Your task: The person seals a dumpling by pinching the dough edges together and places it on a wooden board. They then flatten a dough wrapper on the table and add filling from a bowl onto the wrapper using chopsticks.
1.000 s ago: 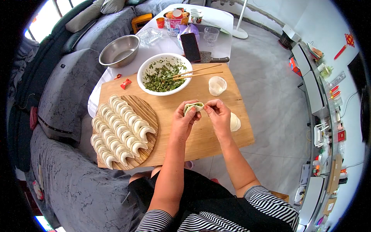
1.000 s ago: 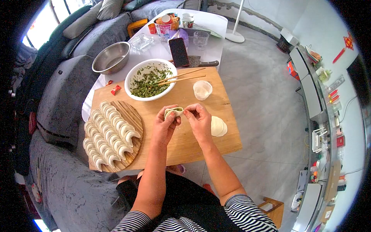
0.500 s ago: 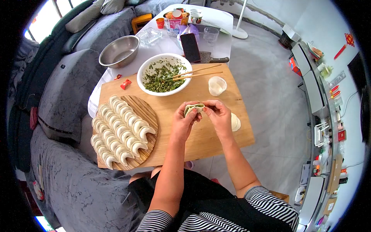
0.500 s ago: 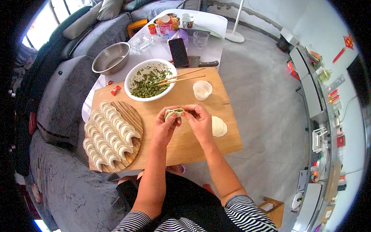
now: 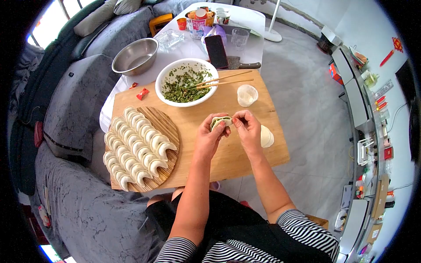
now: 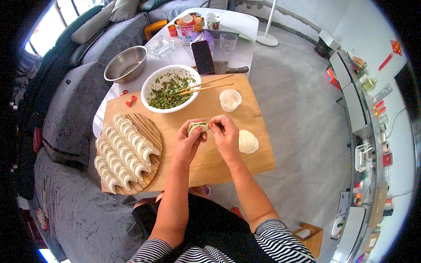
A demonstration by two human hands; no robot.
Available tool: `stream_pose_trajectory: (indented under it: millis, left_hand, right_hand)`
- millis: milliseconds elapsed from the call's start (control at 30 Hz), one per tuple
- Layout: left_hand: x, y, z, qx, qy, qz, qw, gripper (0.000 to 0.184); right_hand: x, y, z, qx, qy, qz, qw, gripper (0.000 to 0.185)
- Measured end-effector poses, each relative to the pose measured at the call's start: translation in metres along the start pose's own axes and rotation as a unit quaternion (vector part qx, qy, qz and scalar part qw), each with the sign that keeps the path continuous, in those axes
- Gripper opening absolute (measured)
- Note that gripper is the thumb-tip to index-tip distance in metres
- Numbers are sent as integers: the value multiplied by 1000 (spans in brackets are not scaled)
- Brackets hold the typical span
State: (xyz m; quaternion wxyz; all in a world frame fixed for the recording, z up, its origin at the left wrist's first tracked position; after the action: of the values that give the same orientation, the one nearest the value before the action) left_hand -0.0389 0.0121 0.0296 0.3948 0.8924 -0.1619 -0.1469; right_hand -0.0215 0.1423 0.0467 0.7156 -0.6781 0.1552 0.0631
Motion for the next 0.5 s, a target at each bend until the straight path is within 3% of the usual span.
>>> stream_pose_trajectory:
  millis: [167, 500]
  left_hand:
    - [0, -1, 3, -7, -5, 0, 1000, 20]
    - [-2, 0, -1, -78, -5, -30, 996, 19]
  right_hand:
    - [3, -1, 1, 31, 4, 18, 999, 8]
    - [-1, -3, 1, -77, -28, -11, 997, 11]
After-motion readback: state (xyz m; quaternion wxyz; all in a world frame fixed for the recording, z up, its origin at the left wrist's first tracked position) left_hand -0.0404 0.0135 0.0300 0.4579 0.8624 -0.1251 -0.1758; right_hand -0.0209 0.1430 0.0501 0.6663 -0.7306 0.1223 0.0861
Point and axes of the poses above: each hand's wrist, its own x-axis away from the middle knuckle, its own z-axis out of the back of the hand, y = z × x, the point moved 3 cm from there along -x, towards the middle knuckle, and after that the axes turned 7 degrees about -y, right-handed, at the moved point
